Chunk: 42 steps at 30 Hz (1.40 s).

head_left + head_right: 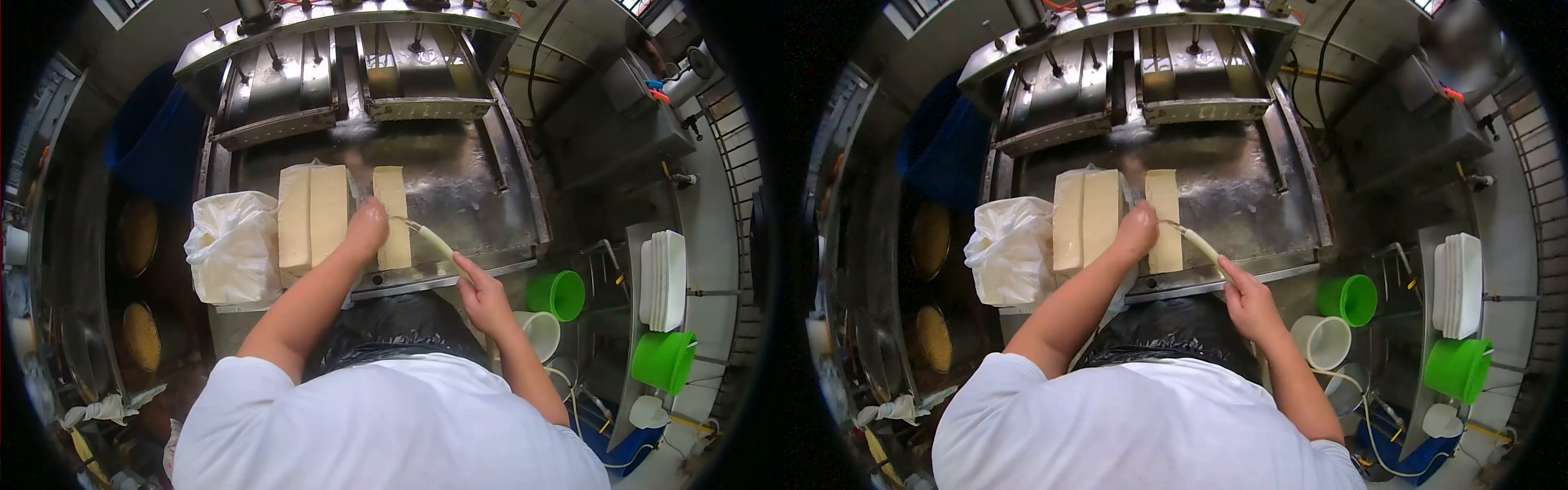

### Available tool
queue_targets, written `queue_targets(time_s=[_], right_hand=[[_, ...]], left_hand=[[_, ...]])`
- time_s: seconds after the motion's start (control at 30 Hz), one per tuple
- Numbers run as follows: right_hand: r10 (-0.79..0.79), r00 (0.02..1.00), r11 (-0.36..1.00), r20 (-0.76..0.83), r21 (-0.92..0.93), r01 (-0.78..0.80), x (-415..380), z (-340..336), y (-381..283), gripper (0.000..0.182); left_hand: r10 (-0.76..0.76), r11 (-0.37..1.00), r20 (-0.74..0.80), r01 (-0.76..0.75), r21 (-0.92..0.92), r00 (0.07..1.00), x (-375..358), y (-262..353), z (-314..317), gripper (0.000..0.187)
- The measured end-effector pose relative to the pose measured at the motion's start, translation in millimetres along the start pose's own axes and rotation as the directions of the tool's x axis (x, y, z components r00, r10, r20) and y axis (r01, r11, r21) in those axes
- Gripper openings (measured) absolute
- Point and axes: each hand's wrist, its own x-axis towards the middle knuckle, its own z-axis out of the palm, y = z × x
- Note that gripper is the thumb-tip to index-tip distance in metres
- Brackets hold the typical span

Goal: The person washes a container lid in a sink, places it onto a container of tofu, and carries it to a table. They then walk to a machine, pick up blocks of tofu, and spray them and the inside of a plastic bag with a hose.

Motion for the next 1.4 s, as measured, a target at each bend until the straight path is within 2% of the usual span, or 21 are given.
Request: queue_targets(time_s=[0.03,0.1,0.23,0.27,0.3,0.33,0.47,0.53,0.6,0.73,0.8,0.87,0.97,1.03,1.17,1.23,1.27,1.33,1.4], right_hand=[[-0.003,1.0,1.0,0.003,0.004,0.003,0.4,-1.2,-0.1,0.052],[0.043,0.998,0.998,0.039,0.036,-0.045,1.2,-4.6,-1.0,0.051],[-0.01,0.997,1.0,0.071,-0.001,0.01,-2.7,-3.9,6.5,0.05],[0.012,0.995,1.0,0.097,0.021,-0.014,-5.2,-1.9,9.3,0.05],[0.029,0.992,0.999,0.122,0.042,-0.035,-5.7,-1.2,10.5,0.049],[0.019,0.993,0.999,0.119,0.044,-0.025,-5.7,-1.5,10.1,0.049],[0.05,0.992,0.997,0.119,0.058,-0.057,-9.0,-8.9,4.1,0.05],[0.043,0.993,0.997,0.108,0.06,-0.049,-8.9,-12.9,2.5,0.05],[0.106,0.984,0.991,0.145,0.071,-0.117,-10.4,-14.9,2.4,0.05],[0.073,0.978,0.989,0.197,0.116,-0.097,-12.4,-10.8,3.0,0.05],[-0.012,0.983,0.989,0.185,0.146,-0.015,-12.9,-7.1,5.8,0.05],[-0.022,0.984,0.988,0.174,0.152,-0.005,-12.7,-6.9,4.2,0.05],[-0.002,0.985,0.989,0.173,0.149,-0.024,-11.2,-10.3,-0.3,0.05],[0.025,0.983,0.989,0.179,0.14,-0.051,-9.5,-12.5,-1.5,0.051],[0.032,0.986,0.989,0.166,0.139,-0.055,-5.9,-15.9,-4.2,0.051],[0.036,0.985,0.988,0.168,0.143,-0.061,-2.0,-16.3,-7.3,0.051],[0.056,0.982,0.986,0.18,0.142,-0.083,0.0,-14.6,-9.4,0.051],[0.082,0.978,0.985,0.191,0.137,-0.109,2.8,-10.8,-12.4,0.051],[0.066,0.98,0.99,0.187,0.111,-0.088,6.4,-5.4,-12.7,0.047]], left_hand=[[-0.004,1.0,-0.002,0.004,0.004,1.0,-18.9,6.8,-9.8,0.018],[0.097,0.995,0.068,-0.095,-0.037,0.993,-54.1,17.7,-24.0,0.018],[0.095,0.995,0.154,-0.09,-0.036,0.984,-99.1,17.8,-22.9,0.022],[0.018,0.996,0.175,-0.003,-0.086,0.984,-104.7,20.4,-24.1,0.024],[-0.057,0.987,0.196,0.084,-0.134,0.979,-107.0,23.0,-26.7,0.025],[-0.07,0.988,0.212,0.097,-0.118,0.975,-106.7,22.5,-27.1,0.027],[-0.034,0.994,0.23,0.057,-0.095,0.973,-99.9,13.7,-22.3,0.028],[-0.083,0.997,0.349,0.08,0.022,0.934,-92.9,17.5,-31.2,0.022],[-0.103,0.994,0.307,0.104,0.013,0.946,-89.4,31.4,-43.2,0.021],[-0.147,0.989,0.287,0.143,0.036,0.947,-81.5,34.4,-37.1,0.022],[-0.129,0.991,0.318,0.108,0.083,0.939,-80.1,36.9,-40.1,0.023],[-0.116,0.989,0.353,0.074,0.13,0.929,-79.1,38.8,-44.1,0.023],[-0.082,0.996,0.273,0.072,0.045,0.958,-75.3,40.4,-46.6,0.022],[-0.1,0.995,0.135,0.1,0.0,0.986,-69.8,39.5,-41.8,0.027],[-0.076,0.996,0.055,0.078,-0.031,0.996,-50.3,37.4,-37.6,0.03],[0.114,0.993,-0.092,-0.111,0.031,0.989,-34.9,31.5,-30.6,0.033],[0.115,0.993,-0.093,-0.113,0.028,0.989,-24.4,26.4,-24.6,0.033],[-0.004,0.993,-0.212,-0.021,-0.113,0.977,0.4,15.1,-10.3,0.031],[-0.01,0.995,-0.181,-0.009,-0.101,0.983,27.9,2.5,0.7,0.031]])
